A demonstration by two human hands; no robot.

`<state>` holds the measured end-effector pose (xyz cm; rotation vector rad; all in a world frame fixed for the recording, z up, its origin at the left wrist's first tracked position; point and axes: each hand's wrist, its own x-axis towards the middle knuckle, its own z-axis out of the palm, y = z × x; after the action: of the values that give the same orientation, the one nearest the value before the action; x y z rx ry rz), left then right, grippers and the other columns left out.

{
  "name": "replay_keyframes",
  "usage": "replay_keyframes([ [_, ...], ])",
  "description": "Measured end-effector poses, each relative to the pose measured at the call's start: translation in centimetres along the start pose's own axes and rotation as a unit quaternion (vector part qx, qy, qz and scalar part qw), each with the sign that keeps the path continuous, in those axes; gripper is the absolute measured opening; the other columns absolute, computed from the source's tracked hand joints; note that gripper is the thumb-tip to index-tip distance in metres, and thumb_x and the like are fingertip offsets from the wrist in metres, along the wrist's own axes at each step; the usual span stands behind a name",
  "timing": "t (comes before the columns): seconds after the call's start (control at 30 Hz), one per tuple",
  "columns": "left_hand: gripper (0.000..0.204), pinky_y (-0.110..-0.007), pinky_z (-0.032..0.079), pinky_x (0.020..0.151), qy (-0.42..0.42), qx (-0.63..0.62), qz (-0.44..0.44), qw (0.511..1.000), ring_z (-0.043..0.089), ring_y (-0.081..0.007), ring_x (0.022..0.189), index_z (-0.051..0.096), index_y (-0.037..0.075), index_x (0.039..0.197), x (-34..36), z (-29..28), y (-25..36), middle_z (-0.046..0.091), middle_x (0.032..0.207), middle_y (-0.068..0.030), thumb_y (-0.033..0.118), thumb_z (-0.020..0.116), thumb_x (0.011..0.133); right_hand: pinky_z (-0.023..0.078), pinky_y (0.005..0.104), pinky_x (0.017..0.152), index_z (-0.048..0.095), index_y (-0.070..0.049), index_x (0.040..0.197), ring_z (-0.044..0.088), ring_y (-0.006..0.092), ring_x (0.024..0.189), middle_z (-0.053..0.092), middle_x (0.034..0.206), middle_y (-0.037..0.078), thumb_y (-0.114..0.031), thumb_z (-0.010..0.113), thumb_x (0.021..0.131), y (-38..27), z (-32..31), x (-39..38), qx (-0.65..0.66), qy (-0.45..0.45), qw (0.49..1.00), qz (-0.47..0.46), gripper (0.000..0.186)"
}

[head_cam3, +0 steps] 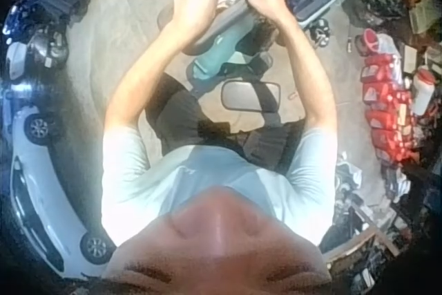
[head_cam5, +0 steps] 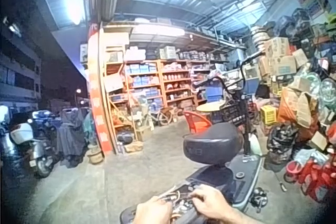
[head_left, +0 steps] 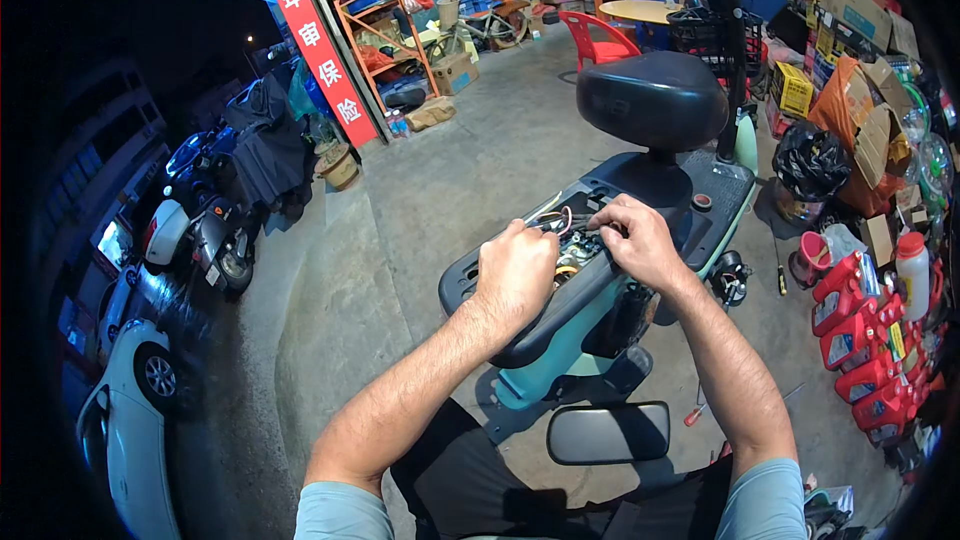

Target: Repairing the electrical wiring and connectors under the seat of an electric scooter.

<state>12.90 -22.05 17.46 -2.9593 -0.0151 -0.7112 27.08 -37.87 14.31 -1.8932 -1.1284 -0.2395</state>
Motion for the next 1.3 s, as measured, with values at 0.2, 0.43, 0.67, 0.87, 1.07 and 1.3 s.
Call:
replay_keyframes([
  [0.2, 0.012, -0.046, 0.056, 0.078, -0.01, -0.061, -0.047, 0.997, 0.068, -0.0313, 0.089, 0.072, 0.006, 0.087, -0.1, 0.7, -0.2, 0.071, 0.084, -0.013, 0.017, 0.072, 0.083, 0.049, 0.0445, 0.086, 0.075, -0.004, 0.091, 0.066, 0.0317, 0.093, 0.067, 0.09, 0.014, -0.018, 0.065, 0.085, -1.0, 0.1, 0.6, -0.035, -0.052, 0.997, 0.044, 0.019],
  [0.43, 0.013, -0.048, 0.056, 0.076, -0.021, -0.085, -0.056, 0.995, 0.069, -0.0343, 0.087, 0.071, 0.006, 0.087, -0.1, 0.2, 0.1, 0.071, 0.085, -0.015, 0.018, 0.072, 0.085, 0.046, 0.0502, 0.086, 0.075, -0.004, 0.086, 0.069, 0.0348, 0.091, 0.073, 0.085, 0.017, -0.03, 0.065, 0.086, -1.9, 1.2, 1.4, -0.119, -0.074, 0.985, 0.104, 0.028],
  [0.67, 0.013, -0.049, 0.056, 0.075, -0.059, -0.119, -0.084, 0.988, 0.069, -0.0364, 0.088, 0.07, 0.007, 0.092, -0.7, -1.4, -0.3, 0.071, 0.09, -0.0148, 0.017, 0.071, 0.085, 0.047, 0.0498, 0.088, 0.073, -0.001, 0.087, 0.069, 0.036, 0.093, 0.072, 0.087, 0.02, -0.026, 0.065, 0.086, -1.4, 1.2, 1.6, -0.144, -0.081, 0.982, 0.095, 0.026],
  [0.87, 0.015, -0.05, 0.055, 0.078, -0.076, -0.113, -0.061, 0.989, 0.069, -0.0379, 0.088, 0.072, 0.004, 0.092, -0.3, -0.8, -0.6, 0.07, 0.09, -0.0172, 0.017, 0.069, 0.085, 0.047, 0.0497, 0.088, 0.074, -0.001, 0.087, 0.068, 0.0359, 0.095, 0.071, 0.088, 0.02, -0.023, 0.065, 0.086, -1.8, 0.9, 1.5, -0.166, -0.103, 0.975, 0.105, 0.023],
  [1.07, 0.015, -0.051, 0.055, 0.08, -0.112, -0.102, -0.068, 0.986, 0.069, -0.0385, 0.089, 0.073, 0.002, 0.091, 0.1, -0.4, -0.8, 0.07, 0.09, -0.0206, 0.013, 0.067, 0.082, 0.048, 0.0484, 0.088, 0.072, 0.001, 0.089, 0.065, 0.037, 0.095, 0.067, 0.096, 0.02, -0.017, 0.063, 0.088, -1.6, 0.9, 1.0, -0.147, -0.077, 0.983, 0.076, 0.02],
  [1.3, 0.016, -0.05, 0.056, 0.08, -0.131, -0.114, -0.084, 0.981, 0.07, -0.0376, 0.089, 0.074, 0.002, 0.09, 0.3, -0.6, -0.5, 0.07, 0.09, -0.0197, 0.014, 0.066, 0.083, 0.052, 0.035, 0.08, 0.07, 0.002, 0.099, 0.066, 0.0236, 0.087, 0.067, 0.095, 0.013, -0.001, 0.063, 0.087, 0.4, -0.4, 0.4, 0.055, 0.022, 0.997, 0.047, 0.014],
])
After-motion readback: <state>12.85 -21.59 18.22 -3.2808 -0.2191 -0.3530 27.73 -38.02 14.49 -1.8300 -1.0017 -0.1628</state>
